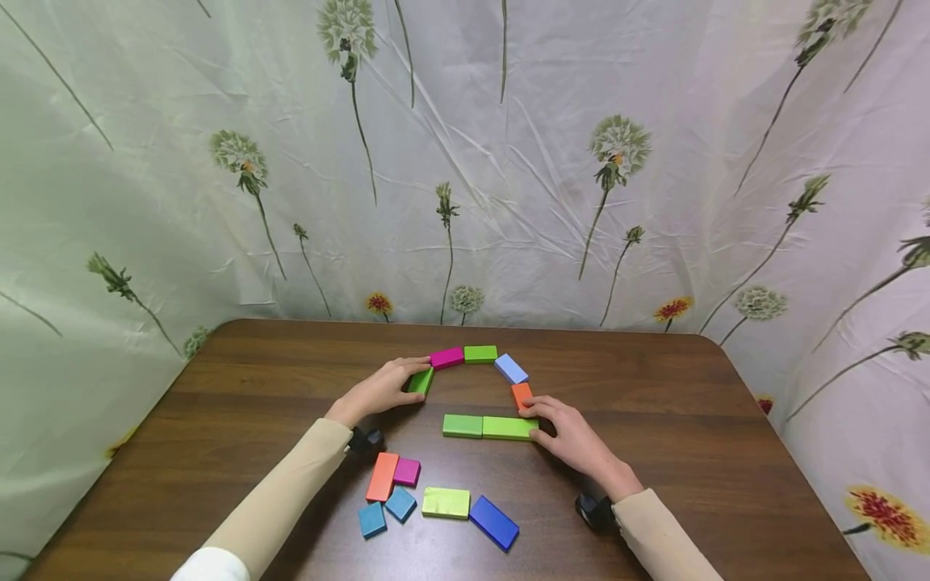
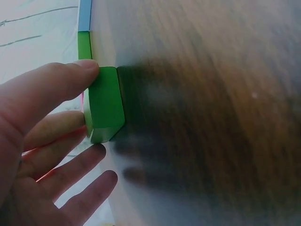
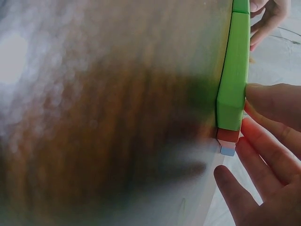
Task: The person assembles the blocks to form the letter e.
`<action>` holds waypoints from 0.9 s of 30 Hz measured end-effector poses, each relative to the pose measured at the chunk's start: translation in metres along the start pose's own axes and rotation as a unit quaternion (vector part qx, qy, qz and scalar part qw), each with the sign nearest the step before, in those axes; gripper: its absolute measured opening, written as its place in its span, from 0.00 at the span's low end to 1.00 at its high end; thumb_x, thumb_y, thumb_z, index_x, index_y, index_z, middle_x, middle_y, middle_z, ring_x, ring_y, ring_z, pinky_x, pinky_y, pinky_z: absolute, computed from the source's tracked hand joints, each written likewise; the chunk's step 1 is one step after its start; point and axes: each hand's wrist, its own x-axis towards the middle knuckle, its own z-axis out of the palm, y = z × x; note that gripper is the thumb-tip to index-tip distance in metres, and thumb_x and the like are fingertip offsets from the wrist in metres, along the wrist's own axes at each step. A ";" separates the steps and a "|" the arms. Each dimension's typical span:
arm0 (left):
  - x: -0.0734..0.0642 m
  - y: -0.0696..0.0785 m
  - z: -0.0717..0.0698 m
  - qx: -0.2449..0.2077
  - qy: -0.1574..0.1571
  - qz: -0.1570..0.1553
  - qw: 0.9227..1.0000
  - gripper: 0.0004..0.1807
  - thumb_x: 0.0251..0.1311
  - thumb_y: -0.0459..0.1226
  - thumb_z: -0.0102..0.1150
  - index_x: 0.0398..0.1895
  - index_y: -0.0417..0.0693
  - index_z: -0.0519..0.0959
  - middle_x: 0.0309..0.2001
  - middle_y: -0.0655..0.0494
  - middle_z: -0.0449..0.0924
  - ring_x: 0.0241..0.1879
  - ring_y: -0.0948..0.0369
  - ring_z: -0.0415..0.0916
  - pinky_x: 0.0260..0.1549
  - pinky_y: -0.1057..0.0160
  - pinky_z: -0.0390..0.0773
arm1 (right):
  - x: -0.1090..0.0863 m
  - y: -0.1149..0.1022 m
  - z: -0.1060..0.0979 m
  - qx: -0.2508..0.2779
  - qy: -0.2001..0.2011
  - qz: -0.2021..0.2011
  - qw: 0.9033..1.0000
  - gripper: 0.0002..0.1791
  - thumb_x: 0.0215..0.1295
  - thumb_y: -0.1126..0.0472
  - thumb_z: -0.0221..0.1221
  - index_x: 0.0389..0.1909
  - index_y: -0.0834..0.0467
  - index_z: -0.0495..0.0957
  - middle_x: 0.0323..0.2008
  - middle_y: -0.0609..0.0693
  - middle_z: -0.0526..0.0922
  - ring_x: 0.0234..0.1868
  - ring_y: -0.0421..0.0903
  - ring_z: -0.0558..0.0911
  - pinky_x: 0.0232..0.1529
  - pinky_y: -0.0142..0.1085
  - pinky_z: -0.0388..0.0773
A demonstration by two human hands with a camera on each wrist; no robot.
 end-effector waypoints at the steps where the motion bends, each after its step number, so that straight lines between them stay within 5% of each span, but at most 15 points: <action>1: 0.000 0.000 0.000 0.002 0.001 0.002 1.000 0.29 0.60 0.38 0.64 0.62 0.32 0.71 0.66 0.42 0.66 0.64 0.46 0.63 0.61 0.52 0.63 | 0.000 0.000 0.000 0.000 0.000 0.000 1.000 0.16 0.61 0.68 0.62 0.51 0.60 0.80 0.57 0.56 0.76 0.58 0.58 0.74 0.54 0.54 0.70; 15: -0.002 -0.005 -0.001 -0.003 -0.008 0.000 1.000 0.32 0.60 0.40 0.64 0.64 0.33 0.68 0.66 0.42 0.65 0.65 0.47 0.62 0.62 0.52 0.62 | 0.000 -0.001 0.001 0.002 0.001 0.002 1.000 0.16 0.60 0.69 0.62 0.51 0.61 0.80 0.57 0.56 0.76 0.58 0.58 0.74 0.54 0.54 0.70; 27: -0.031 -0.009 -0.009 -0.053 0.026 0.049 0.997 0.28 0.61 0.35 0.63 0.62 0.30 0.69 0.60 0.40 0.72 0.61 0.49 0.69 0.58 0.52 0.67 | 0.000 0.000 0.000 -0.001 0.002 0.002 1.000 0.16 0.60 0.68 0.62 0.51 0.60 0.80 0.57 0.56 0.76 0.57 0.58 0.74 0.54 0.54 0.70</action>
